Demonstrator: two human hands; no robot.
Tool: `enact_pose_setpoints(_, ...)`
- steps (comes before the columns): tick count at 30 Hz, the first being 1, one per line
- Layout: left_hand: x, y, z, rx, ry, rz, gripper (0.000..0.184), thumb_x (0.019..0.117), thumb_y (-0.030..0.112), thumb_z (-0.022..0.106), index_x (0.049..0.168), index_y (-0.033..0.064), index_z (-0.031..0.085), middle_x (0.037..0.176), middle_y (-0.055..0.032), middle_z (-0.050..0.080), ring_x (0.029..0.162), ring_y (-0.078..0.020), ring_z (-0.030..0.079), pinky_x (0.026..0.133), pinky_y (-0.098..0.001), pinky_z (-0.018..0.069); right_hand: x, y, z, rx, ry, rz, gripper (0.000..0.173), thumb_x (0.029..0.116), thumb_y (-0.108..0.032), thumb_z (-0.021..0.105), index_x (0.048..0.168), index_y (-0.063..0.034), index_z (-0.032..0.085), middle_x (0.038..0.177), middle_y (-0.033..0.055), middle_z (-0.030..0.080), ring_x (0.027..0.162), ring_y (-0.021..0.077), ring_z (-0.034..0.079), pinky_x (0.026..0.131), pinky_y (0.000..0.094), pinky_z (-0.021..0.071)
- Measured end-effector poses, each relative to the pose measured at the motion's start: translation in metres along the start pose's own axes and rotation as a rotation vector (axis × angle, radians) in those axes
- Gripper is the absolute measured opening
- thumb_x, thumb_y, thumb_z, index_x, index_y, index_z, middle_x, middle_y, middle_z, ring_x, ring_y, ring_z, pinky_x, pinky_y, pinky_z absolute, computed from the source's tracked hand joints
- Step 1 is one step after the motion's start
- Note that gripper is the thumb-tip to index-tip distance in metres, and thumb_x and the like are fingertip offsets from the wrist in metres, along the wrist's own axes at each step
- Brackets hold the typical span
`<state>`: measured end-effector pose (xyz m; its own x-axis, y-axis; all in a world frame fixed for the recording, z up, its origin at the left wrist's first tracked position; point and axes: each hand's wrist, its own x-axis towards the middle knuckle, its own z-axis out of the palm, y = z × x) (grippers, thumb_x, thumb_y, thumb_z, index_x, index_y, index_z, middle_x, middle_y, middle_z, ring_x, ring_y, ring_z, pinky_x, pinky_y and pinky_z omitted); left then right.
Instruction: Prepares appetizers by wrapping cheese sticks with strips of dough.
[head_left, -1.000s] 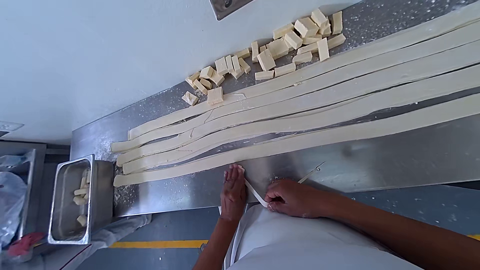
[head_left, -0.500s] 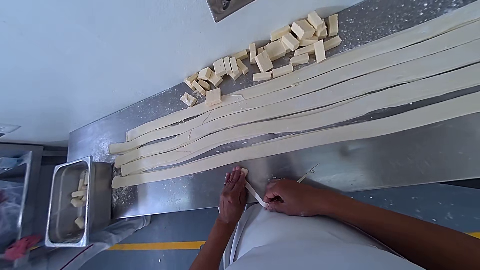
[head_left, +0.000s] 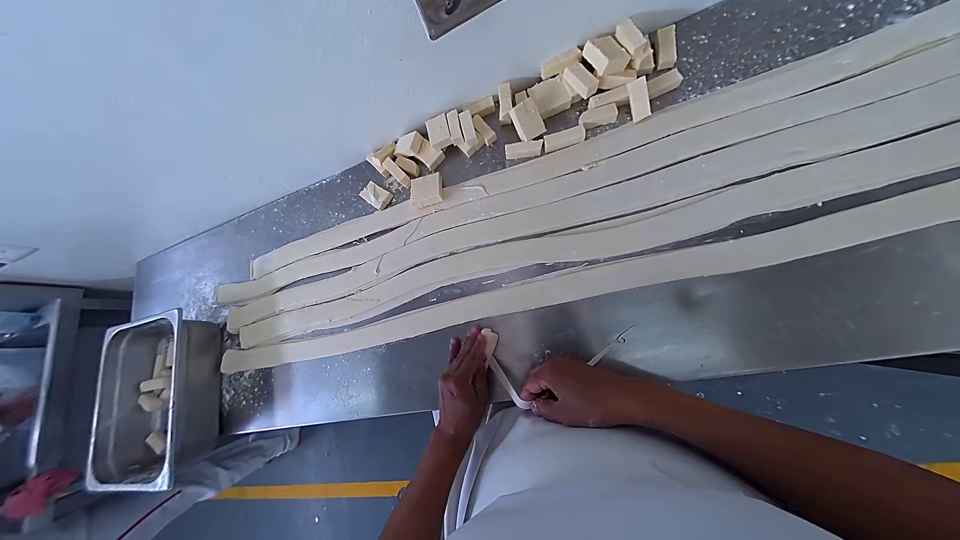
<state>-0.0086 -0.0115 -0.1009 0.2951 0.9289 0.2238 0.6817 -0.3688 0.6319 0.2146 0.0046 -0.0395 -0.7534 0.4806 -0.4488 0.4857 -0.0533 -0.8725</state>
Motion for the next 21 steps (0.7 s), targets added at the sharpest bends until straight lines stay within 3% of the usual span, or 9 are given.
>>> enact_pose_setpoints(2,-0.001,0.0,0.01,0.025,0.017,-0.009,0.044,0.0925,0.012,0.064,0.127,-0.0151,0.063,0.132,-0.0282,0.064,0.127,-0.0443,0.06,0.111,-0.0626,0.0419,0.0,-0.001,0.0,0.02,-0.009,0.043,0.027,0.1052,-0.014,0.051,0.116,0.004,0.068,0.099,0.019,0.067,0.091,0.0274,0.062,0.082,0.0441,0.0468)
enact_pose_setpoints(4,0.0,0.0,0.018,0.058,0.049,0.006,0.039,0.089,0.011,0.066,0.121,-0.0116,0.068,0.128,-0.0255,0.067,0.125,-0.0429,0.062,0.108,-0.0619,0.0445,0.0,-0.001,0.0,0.052,0.007,0.103,0.026,0.1052,-0.014,0.05,0.116,0.0024,0.067,0.095,0.0165,0.064,0.086,0.0246,0.059,0.079,0.0424,0.0459)
enact_pose_setpoints(6,0.004,-0.002,0.019,0.073,0.094,0.003,0.033,0.088,0.005,0.065,0.116,-0.0105,0.071,0.125,-0.0252,0.069,0.121,-0.0421,0.065,0.105,-0.0589,0.0487,0.0,0.001,-0.001,0.079,0.027,0.151,0.028,0.1061,-0.014,0.048,0.12,0.0015,0.067,0.099,0.0163,0.065,0.089,0.0242,0.06,0.082,0.042,0.047)
enact_pose_setpoints(8,-0.001,0.0,0.016,0.048,0.037,0.028,0.033,0.0932,0.006,0.06,0.12,-0.0111,0.069,0.132,-0.0281,0.064,0.128,-0.0453,0.059,0.109,-0.0611,0.044,0.002,0.002,-0.001,0.113,0.039,0.176,0.028,0.1064,-0.014,0.047,0.12,0.0017,0.067,0.099,0.0157,0.065,0.087,0.0225,0.059,0.081,0.0407,0.0468)
enact_pose_setpoints(11,-0.005,0.008,0.008,-0.03,-0.054,0.044,0.034,0.0982,0.009,0.05,0.118,-0.0083,0.072,0.133,-0.0266,0.064,0.127,-0.0447,0.06,0.11,-0.0601,0.0436,0.007,0.004,-0.003,0.234,0.036,0.237,0.024,0.1061,-0.013,0.049,0.118,0.0003,0.065,0.083,0.0067,0.057,0.067,0.0113,0.05,0.065,0.0294,0.043)
enact_pose_setpoints(14,0.0,0.007,0.006,-0.07,0.031,-0.096,0.026,0.096,0.005,0.055,0.106,-0.006,0.076,0.132,-0.0294,0.063,0.128,-0.0478,0.058,0.112,-0.0598,0.042,0.015,0.005,-0.004,0.4,0.007,0.281,0.027,0.1079,-0.013,0.045,0.125,-0.0026,0.062,0.081,0.0011,0.057,0.058,0.0048,0.046,0.055,0.0228,0.0402)
enact_pose_setpoints(16,-0.003,0.021,0.008,-0.1,0.028,-0.14,0.02,0.0929,0.004,0.061,0.099,-0.0059,0.077,0.13,-0.0317,0.063,0.128,-0.0505,0.057,0.112,-0.0602,0.0413,0.021,0.002,-0.002,0.441,0.013,0.293,0.029,0.1082,-0.014,0.042,0.128,-0.0026,0.061,0.089,0.0034,0.062,0.06,0.0057,0.048,0.057,0.0251,0.0415)
enact_pose_setpoints(18,-0.006,0.035,0.005,-0.143,-0.032,-0.184,0.021,0.0935,0.004,0.06,0.101,-0.007,0.076,0.129,-0.0308,0.065,0.126,-0.0493,0.059,0.112,-0.0595,0.0421,0.026,-0.003,0.003,0.477,0.068,0.3,0.028,0.1066,-0.015,0.043,0.118,0.0013,0.062,0.092,0.0085,0.064,0.068,0.0118,0.056,0.066,0.0325,0.0483)
enact_pose_setpoints(21,0.003,0.051,-0.011,-0.243,-0.112,-0.378,0.022,0.0982,0.003,0.057,0.11,-0.0072,0.073,0.128,-0.0217,0.068,0.12,-0.0321,0.067,0.105,-0.0458,0.0519,0.027,-0.001,0.006,0.544,0.153,0.261,0.035,0.1099,-0.024,0.044,0.121,0.0051,0.061,0.099,0.0129,0.064,0.08,0.0165,0.062,0.077,0.0359,0.0538)
